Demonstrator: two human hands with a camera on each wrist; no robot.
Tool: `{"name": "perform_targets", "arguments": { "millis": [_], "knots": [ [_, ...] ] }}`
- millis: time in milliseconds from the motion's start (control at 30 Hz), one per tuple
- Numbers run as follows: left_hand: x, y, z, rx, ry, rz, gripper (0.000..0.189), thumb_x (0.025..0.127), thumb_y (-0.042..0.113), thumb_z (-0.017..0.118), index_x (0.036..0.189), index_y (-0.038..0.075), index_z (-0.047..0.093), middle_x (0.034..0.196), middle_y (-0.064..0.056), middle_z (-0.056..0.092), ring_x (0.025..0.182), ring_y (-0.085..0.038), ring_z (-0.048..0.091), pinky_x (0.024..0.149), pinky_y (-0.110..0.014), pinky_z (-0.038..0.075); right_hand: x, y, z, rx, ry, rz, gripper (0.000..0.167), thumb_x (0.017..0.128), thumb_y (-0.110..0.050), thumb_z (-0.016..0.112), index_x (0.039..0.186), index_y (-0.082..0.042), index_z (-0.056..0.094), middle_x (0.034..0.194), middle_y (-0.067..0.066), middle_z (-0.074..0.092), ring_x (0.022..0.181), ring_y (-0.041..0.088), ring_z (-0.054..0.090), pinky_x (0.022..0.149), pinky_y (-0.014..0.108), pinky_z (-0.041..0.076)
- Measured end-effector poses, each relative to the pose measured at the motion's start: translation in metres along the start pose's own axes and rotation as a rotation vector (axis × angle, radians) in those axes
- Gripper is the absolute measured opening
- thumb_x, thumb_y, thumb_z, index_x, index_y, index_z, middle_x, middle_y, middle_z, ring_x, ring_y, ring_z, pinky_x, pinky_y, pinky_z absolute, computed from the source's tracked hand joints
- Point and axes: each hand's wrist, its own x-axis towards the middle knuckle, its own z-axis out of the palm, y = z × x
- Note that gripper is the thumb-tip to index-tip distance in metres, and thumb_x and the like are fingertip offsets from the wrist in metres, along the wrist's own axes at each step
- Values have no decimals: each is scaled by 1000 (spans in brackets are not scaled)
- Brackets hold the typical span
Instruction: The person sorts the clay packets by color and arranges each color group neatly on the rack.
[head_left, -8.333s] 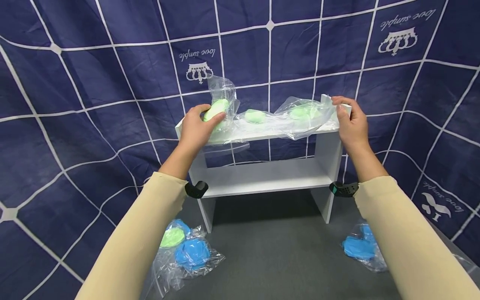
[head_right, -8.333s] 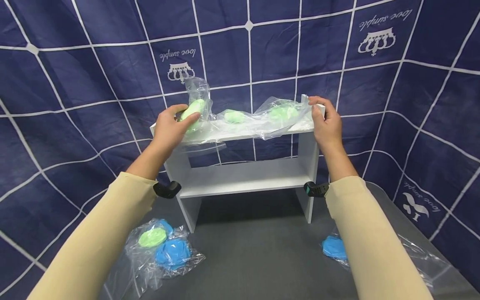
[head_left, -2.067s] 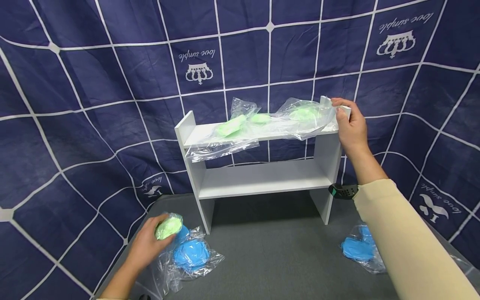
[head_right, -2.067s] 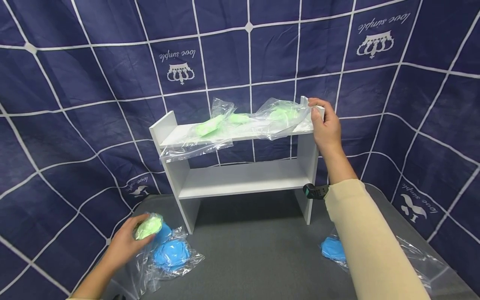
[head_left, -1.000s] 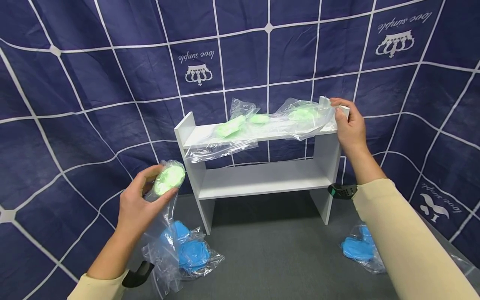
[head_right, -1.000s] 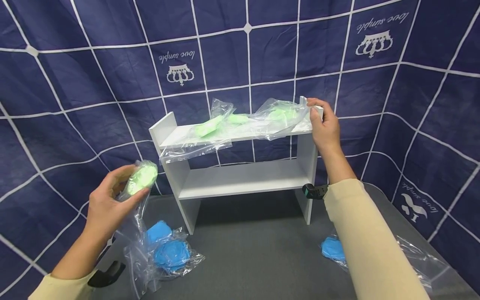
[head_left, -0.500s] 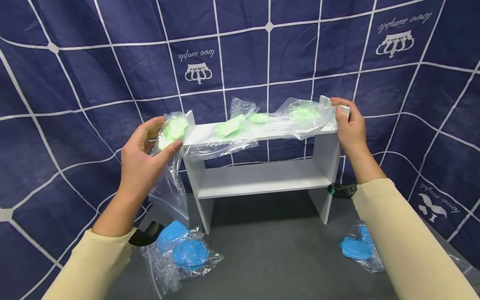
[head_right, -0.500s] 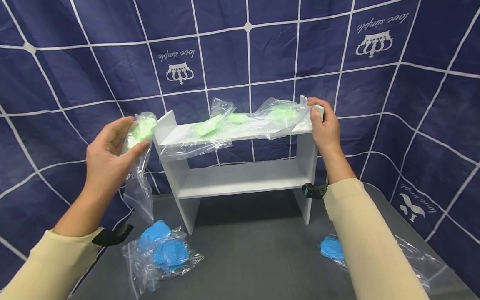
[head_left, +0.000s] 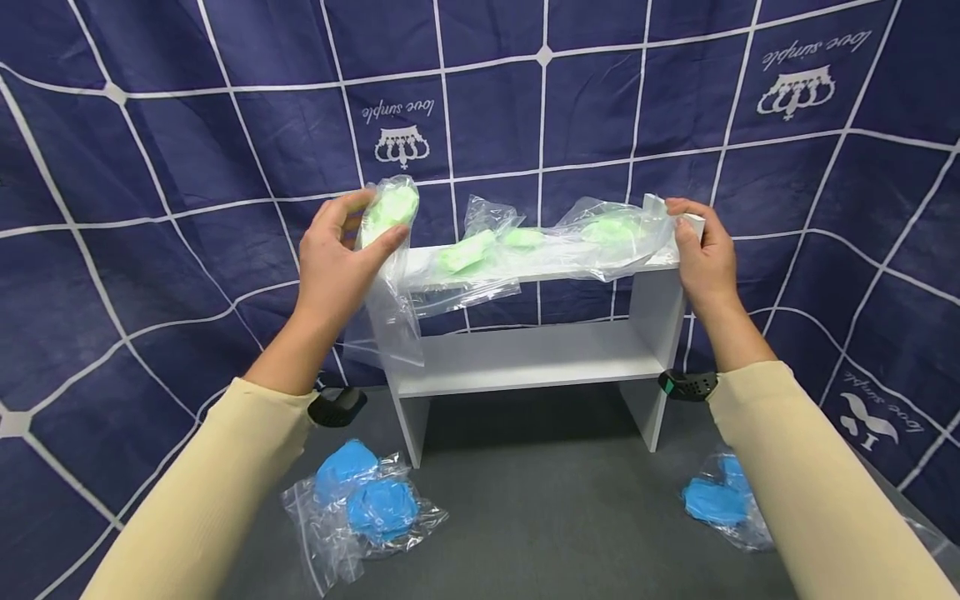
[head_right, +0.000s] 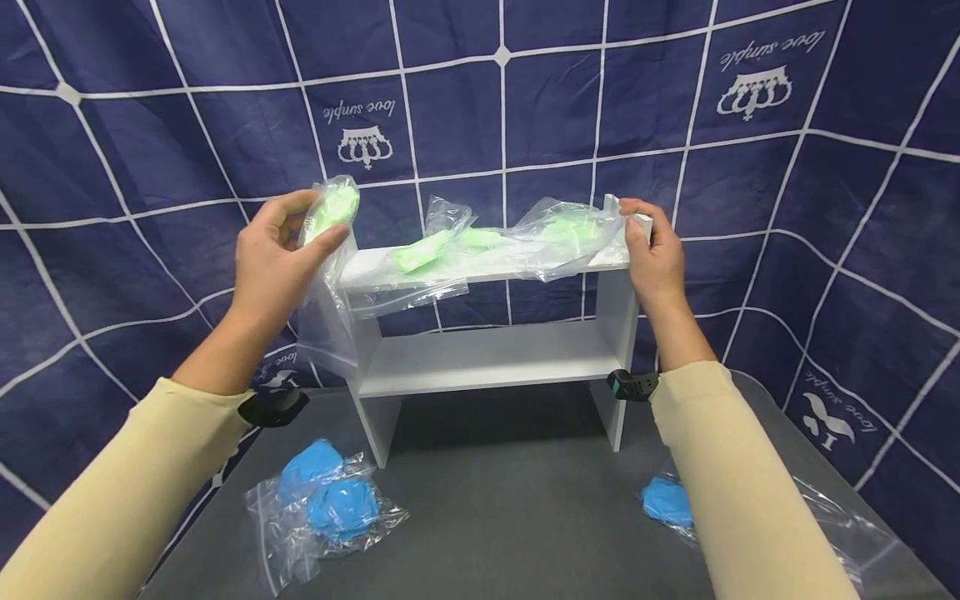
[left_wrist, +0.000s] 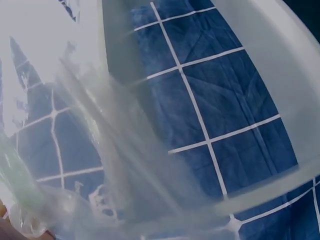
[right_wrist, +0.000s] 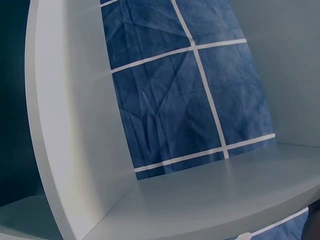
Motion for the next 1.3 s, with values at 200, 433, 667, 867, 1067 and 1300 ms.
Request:
{"name": "perform_targets", "arguments": {
  "millis": [200,433,667,867,1067,1300],
  "knots": [
    [21,4,13,55,-51,-58,57,87,37,76,137,16,59,132,-7,58,120,-22,59,95,-32,47,1,3,1,-5,-5,-12,22,98,-9,50,107,-14,70,125,-11,69,123,2,56,97,15,38],
    [41,7,31,149,-160,-154,63,88,31,67,144,10,51,140,-11,53,122,-26,49,104,-38,42,1,2,-1,-18,6,-19,22,97,-9,51,108,-12,69,126,-9,69,122,1,57,97,15,38],
    [48,4,46,226,-216,-171,63,89,30,67,143,3,50,144,-16,53,132,-30,48,111,-41,39,-7,-14,0,-28,-3,-12,21,97,-9,50,108,-7,68,124,-12,69,121,-1,56,96,14,38],
    [48,-3,58,266,-272,-186,64,88,30,68,141,-1,50,142,-18,54,134,-33,47,115,-42,36,-11,-26,2,-7,-9,-11,20,97,-9,51,106,-8,68,124,-9,70,120,0,57,95,14,38],
    [45,-10,68,318,-347,-183,65,89,31,68,139,-5,48,140,-20,55,133,-35,49,114,-42,38,-13,-30,3,-30,-16,-39,23,96,-8,49,110,2,65,128,0,69,121,0,57,96,15,38],
    [42,-13,72,351,-356,-214,63,90,34,64,138,-4,50,142,-20,56,135,-39,47,113,-45,38,-15,-31,3,-25,-15,-51,23,95,-7,48,110,3,64,128,3,69,122,1,58,97,15,39]
  ]
}}
